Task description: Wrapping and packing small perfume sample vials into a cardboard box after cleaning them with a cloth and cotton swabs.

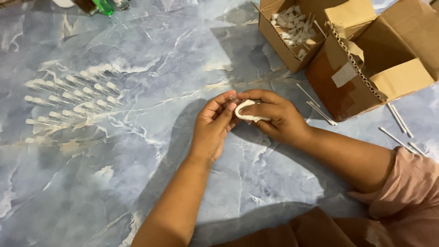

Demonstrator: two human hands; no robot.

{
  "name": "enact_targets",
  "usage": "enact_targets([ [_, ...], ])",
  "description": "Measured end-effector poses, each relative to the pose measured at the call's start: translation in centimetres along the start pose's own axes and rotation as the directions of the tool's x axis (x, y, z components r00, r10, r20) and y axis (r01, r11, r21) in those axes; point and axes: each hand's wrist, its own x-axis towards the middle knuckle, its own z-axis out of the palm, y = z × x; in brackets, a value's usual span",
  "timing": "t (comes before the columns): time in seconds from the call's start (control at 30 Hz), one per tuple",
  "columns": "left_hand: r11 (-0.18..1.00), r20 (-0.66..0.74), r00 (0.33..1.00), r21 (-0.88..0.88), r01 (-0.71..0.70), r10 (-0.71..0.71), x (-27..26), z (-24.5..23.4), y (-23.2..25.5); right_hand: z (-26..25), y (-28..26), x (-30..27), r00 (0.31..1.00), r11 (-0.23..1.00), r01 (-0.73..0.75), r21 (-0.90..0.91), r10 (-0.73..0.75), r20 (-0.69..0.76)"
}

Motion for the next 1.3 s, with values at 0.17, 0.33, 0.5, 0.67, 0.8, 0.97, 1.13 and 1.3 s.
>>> enact_targets([
  [0.17, 0.999, 0.031, 1.000, 0.041, 0.005, -0.006, -0.4, 0.7, 0.7, -0.4, 0.0, 0.1, 0.997, 0.999, -0.027, -0.019, 0.025, -0.068],
  [0.33, 0.997, 0.041, 0.999, 0.076, 0.014, -0.018, -0.7, 1.0, 1.3, -0.6, 0.1, 0.0, 0.994, 0.998, -0.065, 0.012, 0.066, -0.091],
  [0.5, 0.999, -0.011, 1.000, -0.036, 0.025, -0.025, -0.2, 0.5, 1.1, 0.0, 0.2, -0.3, 0.997, 0.997, -0.080, -0.022, 0.080, -0.011],
  [0.67, 1.000, -0.003, 1.000, 0.017, 0.019, -0.019, -0.4, 0.6, 1.0, -0.2, 0.1, -0.2, 0.994, 0.996, -0.089, 0.012, 0.090, -0.056],
  [0.8, 0.998, 0.025, 1.000, 0.060, 0.009, -0.010, -0.7, 1.1, 1.6, -0.5, 0.3, 0.0, 0.990, 0.994, -0.112, 0.019, 0.113, -0.088],
  [0.97, 0.996, -0.001, 1.000, 0.088, 0.003, -0.002, -0.3, 0.7, 0.8, -0.3, 0.6, -0.1, 0.990, 0.993, -0.111, 0.050, 0.115, -0.081],
  [1.13, 0.997, -0.030, 1.000, 0.071, 0.000, 0.003, -0.2, 0.5, 0.8, 0.0, 0.4, -0.4, 0.994, 0.994, -0.099, 0.038, 0.100, -0.043],
  [1.3, 0.991, 0.018, 0.999, 0.130, 0.034, -0.037, -0.4, 0.6, 1.1, -0.4, 0.1, 0.0, 0.994, 0.995, -0.092, 0.032, 0.094, -0.061],
])
